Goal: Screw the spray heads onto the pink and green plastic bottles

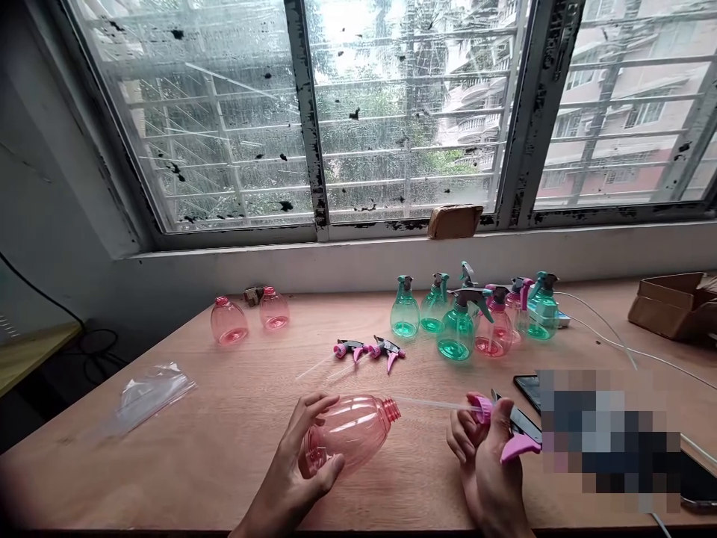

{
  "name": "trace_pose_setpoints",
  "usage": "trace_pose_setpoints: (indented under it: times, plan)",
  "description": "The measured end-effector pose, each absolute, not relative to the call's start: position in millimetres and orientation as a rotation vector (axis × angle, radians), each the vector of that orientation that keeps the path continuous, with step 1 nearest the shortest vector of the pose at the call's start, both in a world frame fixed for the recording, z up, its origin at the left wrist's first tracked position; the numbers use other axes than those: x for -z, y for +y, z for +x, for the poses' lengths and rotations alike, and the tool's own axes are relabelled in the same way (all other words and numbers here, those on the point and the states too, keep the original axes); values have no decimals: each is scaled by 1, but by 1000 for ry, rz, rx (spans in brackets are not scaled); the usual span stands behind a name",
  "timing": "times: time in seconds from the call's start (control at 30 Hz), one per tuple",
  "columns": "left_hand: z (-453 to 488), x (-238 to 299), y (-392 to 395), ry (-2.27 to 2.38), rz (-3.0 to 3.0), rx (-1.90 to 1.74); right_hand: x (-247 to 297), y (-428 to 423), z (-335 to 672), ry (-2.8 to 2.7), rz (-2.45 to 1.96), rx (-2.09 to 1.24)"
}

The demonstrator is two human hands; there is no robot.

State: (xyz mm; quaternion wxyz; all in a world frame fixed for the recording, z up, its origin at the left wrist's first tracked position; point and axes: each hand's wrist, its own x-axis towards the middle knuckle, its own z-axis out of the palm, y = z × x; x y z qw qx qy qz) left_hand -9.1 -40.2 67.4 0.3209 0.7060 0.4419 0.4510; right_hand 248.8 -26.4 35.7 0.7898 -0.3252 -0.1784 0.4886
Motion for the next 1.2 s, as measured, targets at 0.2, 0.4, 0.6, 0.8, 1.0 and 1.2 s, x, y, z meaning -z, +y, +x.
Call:
trace_pose_setpoints:
  times: [0.2, 0.4, 0.6, 0.8, 1.0, 1.2]
  plan:
    - [-8, -65, -38, 1205, 1798, -1215, -40, -28, 248, -328, -756, -952]
    - [-8, -67, -38, 1139, 1853, -1137, -35, -29, 242, -400, -740, -1172]
    - [-9, -66, -38, 1033, 1930, -1047, -33, -36, 229, -726, -824, -1315]
    - [-13, -60, -37, 1021, 1975, -950, -27, -38, 230, -1079, -1073, -1148]
    - [-15, -54, -34, 1002, 1974, -968, -28, -41, 231, -922, -1119, -1107]
    - [-14, -45, -30, 954, 1791, -919, -35, -45, 227, -789, -1055, -1197]
